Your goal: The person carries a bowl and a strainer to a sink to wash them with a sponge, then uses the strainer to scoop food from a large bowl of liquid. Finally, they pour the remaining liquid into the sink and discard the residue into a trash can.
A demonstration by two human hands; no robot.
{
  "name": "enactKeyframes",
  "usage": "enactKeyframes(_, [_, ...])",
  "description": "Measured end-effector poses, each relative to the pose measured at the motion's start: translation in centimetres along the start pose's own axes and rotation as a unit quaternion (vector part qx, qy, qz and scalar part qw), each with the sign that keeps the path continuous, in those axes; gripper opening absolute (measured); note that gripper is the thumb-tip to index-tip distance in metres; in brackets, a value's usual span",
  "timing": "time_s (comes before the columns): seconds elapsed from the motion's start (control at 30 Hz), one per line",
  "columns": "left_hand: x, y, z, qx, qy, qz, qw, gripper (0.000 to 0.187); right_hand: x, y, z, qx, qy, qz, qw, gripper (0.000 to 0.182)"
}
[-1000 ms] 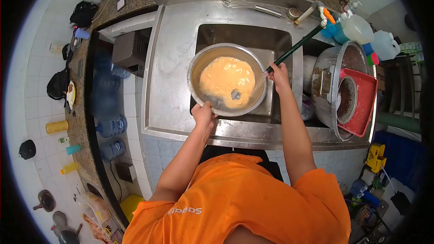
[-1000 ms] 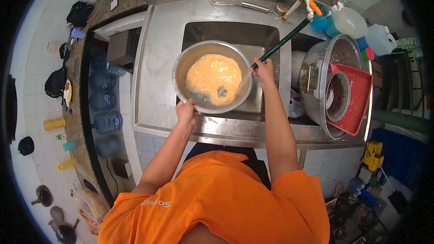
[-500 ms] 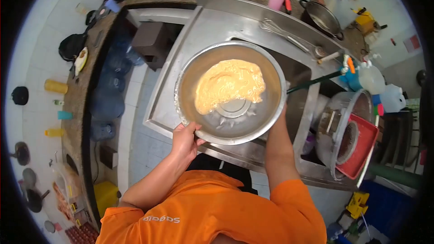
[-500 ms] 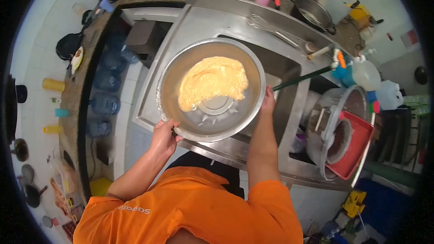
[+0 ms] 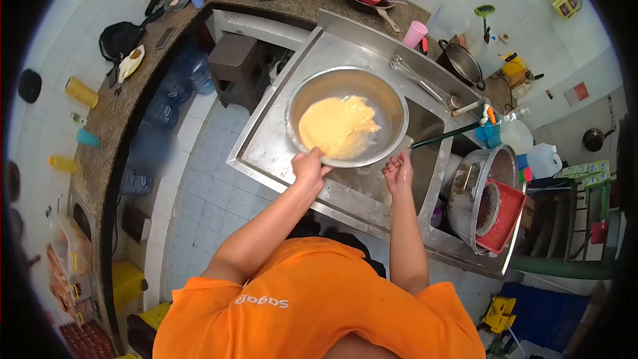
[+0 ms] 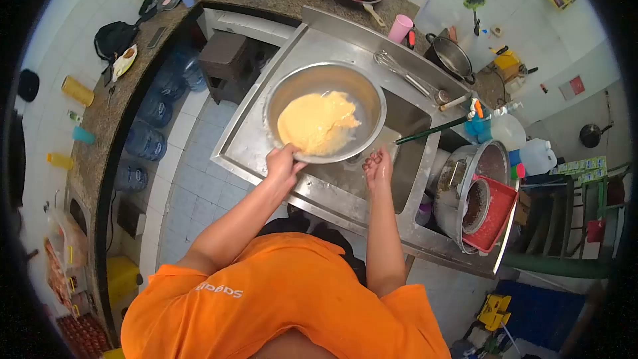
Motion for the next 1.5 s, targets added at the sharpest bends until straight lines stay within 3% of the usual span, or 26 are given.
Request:
enactKeyframes(0.13, [3.5, 1.0, -0.1, -0.011, -0.037, -0.005, 0.999, 0.016, 7.3, -6.4, 2.5, 0.07, -0.016, 0.138, 0.988, 0.034])
enactKeyframes(0.2, [7.6, 3.3, -0.9, 0.025, -0.054, -0.009, 0.998, 0.017, 11.6, -9.1, 3.2, 0.227, 0.1, 0.075, 0.966, 0.031])
enactKeyframes(0.23, [9.0, 4.9, -1.0, 0.052, -0.064, -0.013, 0.996, 0.018, 11.6, -9.1, 2.2, 0.231, 0.092, 0.09, 0.964, 0.031])
enactKeyframes(0.3, [10.8, 8.6, -1.1, 0.047, -0.087, -0.042, 0.994, 0.018, 12.1, -8.9, 0.0, 0.271, 0.163, 0.137, 0.939, 0.026])
enactKeyframes(0.43, [14.0, 15.6, -1.5, 0.033, -0.115, -0.144, 0.982, 0.012, 16.1, -11.5, -4.7, 0.25, 0.082, 0.186, 0.947, 0.029])
enactKeyframes(0.6, [20.7, 24.0, -1.8, 0.098, -0.165, -0.147, 0.97, 0.014, 22.3, -11.4, -10.6, 0.231, 0.042, 0.265, 0.935, 0.024])
enactKeyframes(0.7, [25.6, 31.5, -0.9, 0.104, -0.165, -0.196, 0.961, 0.018, 25.4, -11.4, -15.7, 0.246, -0.005, 0.344, 0.906, 0.019])
enactKeyframes(0.73, [27.8, 33.1, -1.3, 0.055, -0.151, -0.174, 0.972, 0.023, 27.3, -12.1, -17.5, 0.265, -0.013, 0.366, 0.892, 0.019])
enactKeyframes(0.87, [36.2, 45.9, 0.6, -0.011, -0.139, -0.193, 0.971, 0.034, 39.5, -15.2, -25.7, 0.318, -0.059, 0.444, 0.835, 0.017])
enactKeyframes(1.0, [44.7, 60.7, 8.1, 0.026, -0.176, -0.376, 0.909, 0.03, 46.3, -16.5, -36.3, 0.357, -0.124, 0.509, 0.773, 0.017])
enactKeyframes(1.13, [55.3, 76.1, 22.0, 0.084, -0.174, -0.587, 0.786, 0.022, 57.8, -15.6, -47.9, 0.362, -0.195, 0.514, 0.753, 0.025])
enactKeyframes(1.2, [59.8, 82.7, 31.6, 0.065, -0.155, -0.699, 0.695, 0.028, 63.9, -14.8, -52.2, 0.377, -0.191, 0.526, 0.738, 0.023])
enactKeyframes(1.3, [66.6, 84.7, 39.6, 0.205, -0.073, -0.74, 0.637, 0.027, 69.5, -15.2, -60.8, 0.468, -0.108, 0.571, 0.665, 0.016])
enactKeyframes(1.33, [68.3, 86.1, 40.6, 0.239, -0.062, -0.761, 0.601, 0.027, 72.9, -16.3, -65.1, 0.469, -0.128, 0.579, 0.655, 0.014])
enactKeyframes(1.4, [71.2, 86.5, 42.4, 0.13, -0.015, -0.829, 0.543, 0.027, 79.0, -16.1, -69.9, 0.466, -0.161, 0.608, 0.623, 0.013])
enactKeyframes(1.5, [73.5, 86.7, 43.3, 0.191, 0.021, -0.829, 0.526, 0.028, 86.9, -16.2, -80.0, 0.461, -0.197, 0.642, 0.58, 0.014])
Point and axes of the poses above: each hand's wrist, its own x-axis away from the middle knuckle, its own y-axis out of the back of the hand, z = x × y, the point moved 7 cm from there along -x, towards the middle knuckle, and after that the axes turned 3 degrees about -z, right-handed, at the moved point
